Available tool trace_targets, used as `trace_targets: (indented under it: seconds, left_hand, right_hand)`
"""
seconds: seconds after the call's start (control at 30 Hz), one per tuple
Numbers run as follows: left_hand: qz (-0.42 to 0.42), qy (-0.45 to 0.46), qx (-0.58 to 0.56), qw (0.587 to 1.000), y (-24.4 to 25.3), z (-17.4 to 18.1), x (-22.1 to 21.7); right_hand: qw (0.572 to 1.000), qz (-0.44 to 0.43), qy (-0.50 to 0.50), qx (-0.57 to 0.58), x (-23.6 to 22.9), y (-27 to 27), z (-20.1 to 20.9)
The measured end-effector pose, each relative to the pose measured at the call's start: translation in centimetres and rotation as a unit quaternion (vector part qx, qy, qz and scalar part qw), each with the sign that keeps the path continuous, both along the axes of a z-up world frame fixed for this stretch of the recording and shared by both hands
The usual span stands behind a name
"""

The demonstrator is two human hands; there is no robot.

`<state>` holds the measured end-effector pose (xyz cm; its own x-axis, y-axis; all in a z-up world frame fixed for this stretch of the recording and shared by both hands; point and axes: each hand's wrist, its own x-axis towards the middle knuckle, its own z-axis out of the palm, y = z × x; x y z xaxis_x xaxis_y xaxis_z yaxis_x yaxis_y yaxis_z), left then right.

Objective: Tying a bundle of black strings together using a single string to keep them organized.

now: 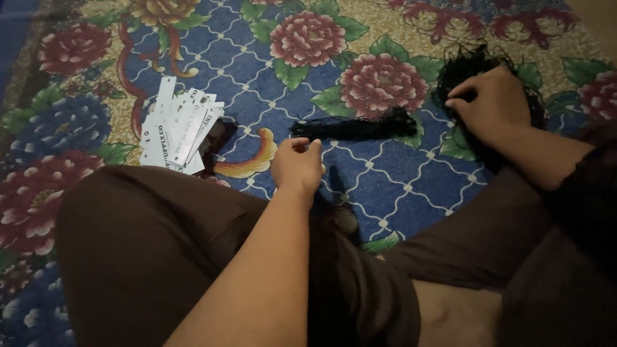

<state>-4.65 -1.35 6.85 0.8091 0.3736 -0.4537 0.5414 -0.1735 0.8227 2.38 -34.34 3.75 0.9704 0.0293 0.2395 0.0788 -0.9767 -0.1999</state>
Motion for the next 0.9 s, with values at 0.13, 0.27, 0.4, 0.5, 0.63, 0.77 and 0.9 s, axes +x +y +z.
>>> trace_targets:
  seconds: [0.13,0.27,0.4,0.5,0.63,0.77,0.9]
  left_hand:
    - [-0.012,0.01,0.01,1.0,-0.3,0.4,-0.2]
    - [-0.04,0.013,0.047,0.998,-0.4,0.1,-0.1]
    - [-0.089,-0.009,-0.036,0.995,-0.8,-1.1,0.4]
    - [-0.166,0.037,-0.194,0.966,-2.3,0.8,-0.2]
    - [-0.229,0.119,-0.339,0.905,-4.7,1.6,-2.0]
    - [-0.227,0.133,-0.408,0.874,-4.7,-0.8,-1.6]
    - [-0.228,0.109,-0.401,0.881,-4.2,0.1,-2.0]
  right_hand:
    - [0.996,-0.014,-0.092,0.011,-0.7,-1.3,0.4]
    - [0.981,-0.002,-0.126,0.145,-2.8,-1.2,2.3]
    - [0.969,0.003,-0.217,0.122,-5.9,1.7,5.7]
    - [0.973,0.001,-0.164,0.165,-9.2,6.3,8.5]
    - [0.968,-0.097,-0.034,0.229,-12.1,10.4,6.4]
    - [0.962,-0.122,0.031,0.243,-14.1,13.1,7.1]
    - [0.965,-0.102,0.047,0.238,-15.2,13.7,6.8]
